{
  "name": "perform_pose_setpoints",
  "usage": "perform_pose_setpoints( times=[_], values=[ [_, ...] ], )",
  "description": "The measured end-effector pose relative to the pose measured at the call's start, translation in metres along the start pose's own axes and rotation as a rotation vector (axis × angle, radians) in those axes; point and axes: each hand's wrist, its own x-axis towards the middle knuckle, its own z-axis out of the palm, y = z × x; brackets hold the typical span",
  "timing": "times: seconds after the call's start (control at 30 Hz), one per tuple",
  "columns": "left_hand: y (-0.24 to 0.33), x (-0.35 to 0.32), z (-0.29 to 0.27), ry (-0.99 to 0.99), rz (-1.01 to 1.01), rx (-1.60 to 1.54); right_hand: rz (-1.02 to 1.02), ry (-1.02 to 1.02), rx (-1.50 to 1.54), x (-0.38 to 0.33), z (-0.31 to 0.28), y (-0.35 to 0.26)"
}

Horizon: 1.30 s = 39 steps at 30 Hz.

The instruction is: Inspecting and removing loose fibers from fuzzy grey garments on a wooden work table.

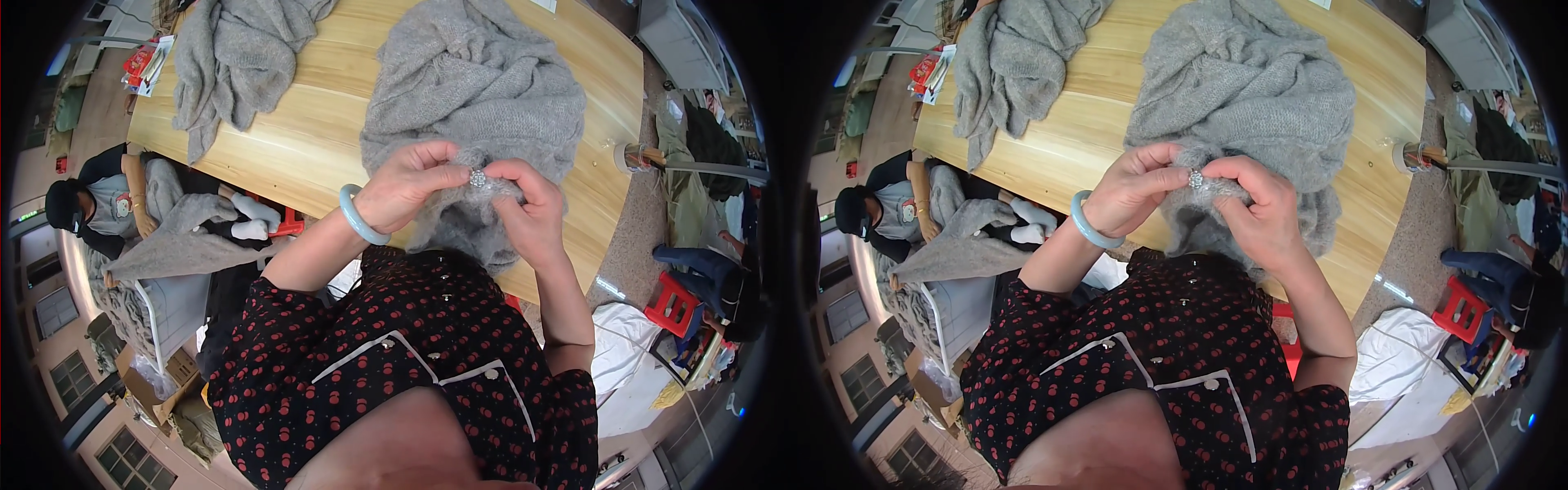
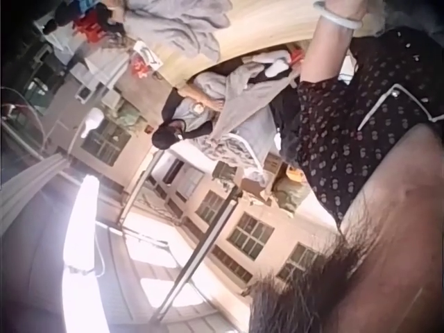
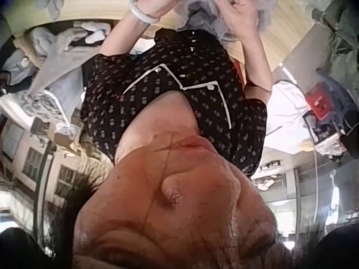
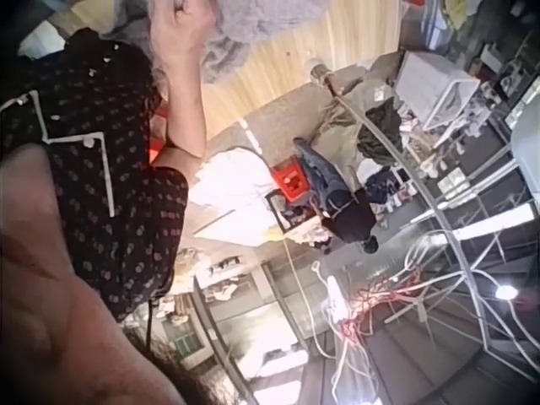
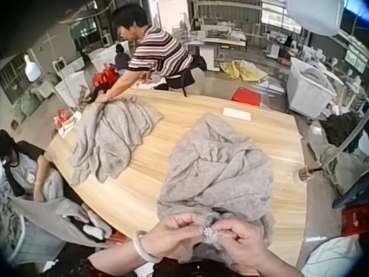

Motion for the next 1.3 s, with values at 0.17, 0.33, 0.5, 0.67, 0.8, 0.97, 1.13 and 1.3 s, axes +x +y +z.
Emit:
perform_pose_setpoints(
  times=[0.17,0.33,0.5,0.67,0.8,0.97,1.13,1.3],
  values=[
    [0.002,0.002,-0.004,0.036,0.010,-0.036,0.002,0.025,-0.045,0.005,0.005,0.012],
    [0.002,0.003,-0.016,0.084,0.049,0.278,-0.092,0.014,-0.160,0.010,0.009,0.019],
    [-0.010,0.003,-0.026,0.122,0.654,0.924,-0.098,0.050,-0.143,0.013,0.021,0.031],
    [-0.021,-0.003,-0.030,0.173,0.878,1.189,-0.094,0.061,-0.136,0.012,0.034,0.041],
    [-0.027,-0.004,-0.030,0.226,0.812,1.182,0.024,0.028,-0.170,0.010,0.037,0.043],
    [-0.028,0.000,-0.030,0.178,0.849,1.331,-0.031,-0.022,-0.197,0.018,0.032,0.036],
    [-0.023,0.002,-0.037,0.098,0.902,1.423,-0.177,-0.173,-0.284,0.024,0.020,0.039],
    [-0.015,0.004,-0.044,0.018,0.874,1.381,-0.379,-0.129,-0.460,0.025,0.023,0.043]
  ],
)
